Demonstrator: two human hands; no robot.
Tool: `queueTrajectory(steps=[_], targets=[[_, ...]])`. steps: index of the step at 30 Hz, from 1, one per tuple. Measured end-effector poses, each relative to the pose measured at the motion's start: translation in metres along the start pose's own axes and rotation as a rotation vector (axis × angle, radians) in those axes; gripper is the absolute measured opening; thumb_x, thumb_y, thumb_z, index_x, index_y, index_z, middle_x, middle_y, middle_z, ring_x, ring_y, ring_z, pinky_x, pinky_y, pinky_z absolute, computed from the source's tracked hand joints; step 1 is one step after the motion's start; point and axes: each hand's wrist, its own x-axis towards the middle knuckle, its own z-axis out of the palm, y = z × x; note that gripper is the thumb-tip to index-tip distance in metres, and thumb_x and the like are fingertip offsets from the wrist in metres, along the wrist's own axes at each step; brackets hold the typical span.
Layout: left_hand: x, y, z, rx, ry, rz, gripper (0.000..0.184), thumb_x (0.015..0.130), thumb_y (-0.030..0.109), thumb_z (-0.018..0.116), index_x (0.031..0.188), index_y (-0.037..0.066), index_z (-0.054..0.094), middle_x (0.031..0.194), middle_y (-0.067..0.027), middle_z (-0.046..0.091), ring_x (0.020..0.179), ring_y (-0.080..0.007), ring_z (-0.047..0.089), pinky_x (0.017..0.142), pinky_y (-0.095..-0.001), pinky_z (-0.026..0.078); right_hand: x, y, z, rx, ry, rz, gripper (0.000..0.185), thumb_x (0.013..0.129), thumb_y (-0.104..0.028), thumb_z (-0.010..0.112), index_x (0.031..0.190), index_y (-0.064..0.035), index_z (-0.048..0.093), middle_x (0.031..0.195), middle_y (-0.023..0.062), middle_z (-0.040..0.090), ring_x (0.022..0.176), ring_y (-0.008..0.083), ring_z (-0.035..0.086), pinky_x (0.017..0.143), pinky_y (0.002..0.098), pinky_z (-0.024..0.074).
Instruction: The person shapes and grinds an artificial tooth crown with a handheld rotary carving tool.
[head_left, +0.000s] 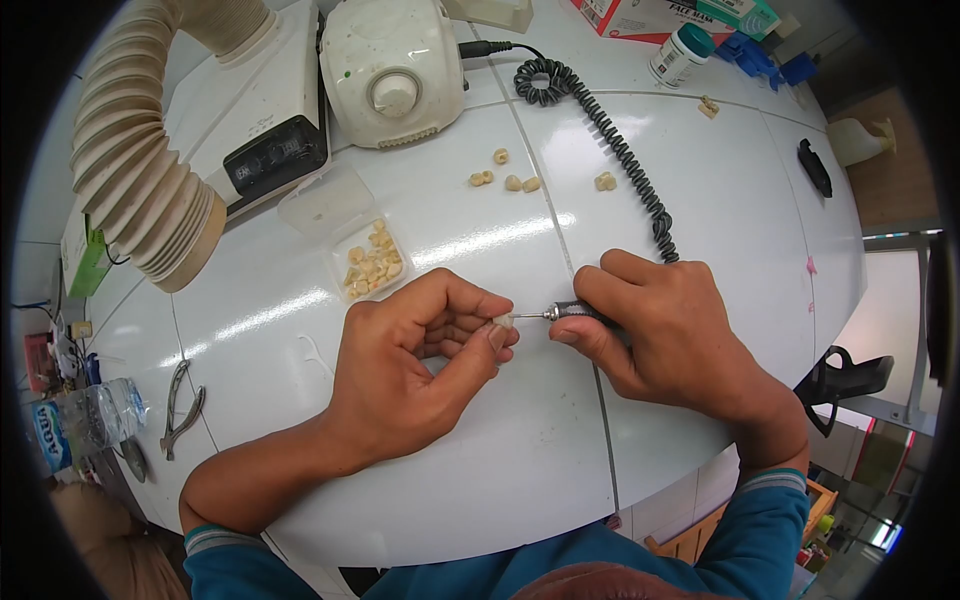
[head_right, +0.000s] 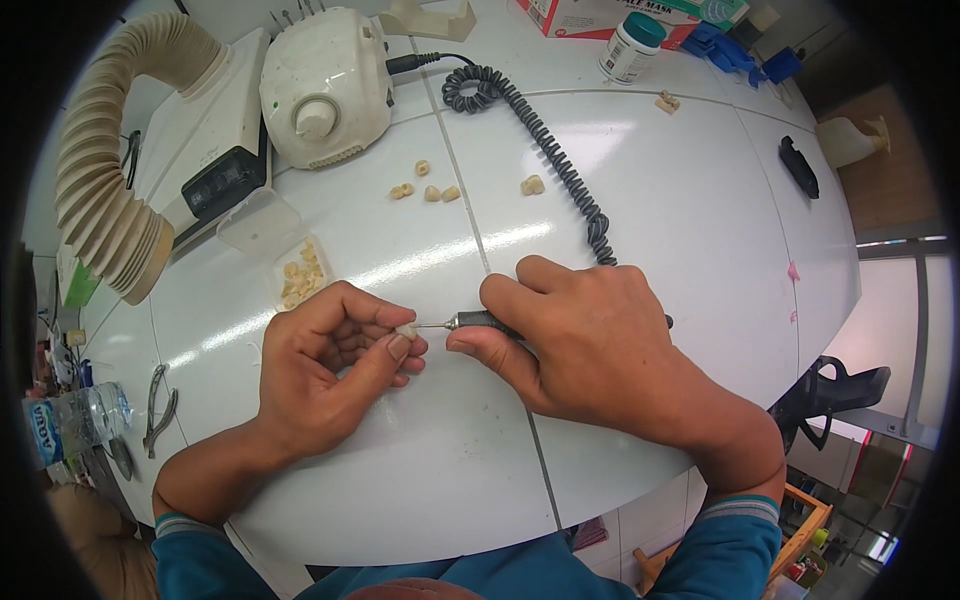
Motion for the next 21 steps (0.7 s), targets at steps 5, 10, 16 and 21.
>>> queueTrajectory(steps=[5, 10, 16, 21], targets=[[0.0002, -0.0014, -0.0001, -0.016, 0.003, 0.005, 0.015, 0.110, -0.001, 0.069, 0.123, -0.007, 0.068, 0.107, -0.0168, 0.080, 0.098, -0.0190, 0.082, 0.085, -0.0294, 0.068, 0.0002, -0.0001, 0.0002, 0.006, 0.001, 0.007, 0.045, 0.108, -0.052, 0.073, 0.095, -0.0090, 0.073, 0.074, 0.0080, 0.063, 0.053, 0.0302, 0.064, 0.048, 0.0440, 0.0482], [0.0001, -0.0013, 0.0012, -0.017, 0.011, 0.003, 0.015, 0.110, -0.001, 0.068, 0.123, -0.007, 0.068, 0.106, -0.0160, 0.080, 0.097, -0.0183, 0.082, 0.085, -0.0292, 0.068, 0.0001, -0.0003, 0.0002, -0.004, -0.002, 0.002, 0.045, 0.108, -0.052, 0.073, 0.094, -0.0089, 0.073, 0.074, 0.0080, 0.063, 0.053, 0.0300, 0.064, 0.048, 0.0439, 0.0480], [-0.0002, -0.0016, 0.0007, -0.014, 0.005, 0.009, 0.015, 0.110, -0.001, 0.068, 0.124, -0.007, 0.069, 0.106, -0.0151, 0.080, 0.097, -0.0177, 0.081, 0.085, -0.0289, 0.067, 0.0003, 0.0003, 0.0006, -0.009, -0.009, 0.008, 0.046, 0.108, -0.052, 0.073, 0.093, -0.0087, 0.072, 0.074, 0.0079, 0.063, 0.053, 0.0299, 0.065, 0.048, 0.0441, 0.0483], [0.0001, -0.0028, 0.0011, -0.016, 0.008, 0.022, 0.016, 0.110, -0.001, 0.068, 0.125, -0.007, 0.069, 0.107, -0.0148, 0.080, 0.098, -0.0174, 0.081, 0.085, -0.0289, 0.067, 0.0003, -0.0014, -0.0005, -0.020, -0.015, -0.004, 0.046, 0.108, -0.052, 0.073, 0.093, -0.0087, 0.072, 0.074, 0.0081, 0.063, 0.053, 0.0298, 0.064, 0.048, 0.0439, 0.0479]])
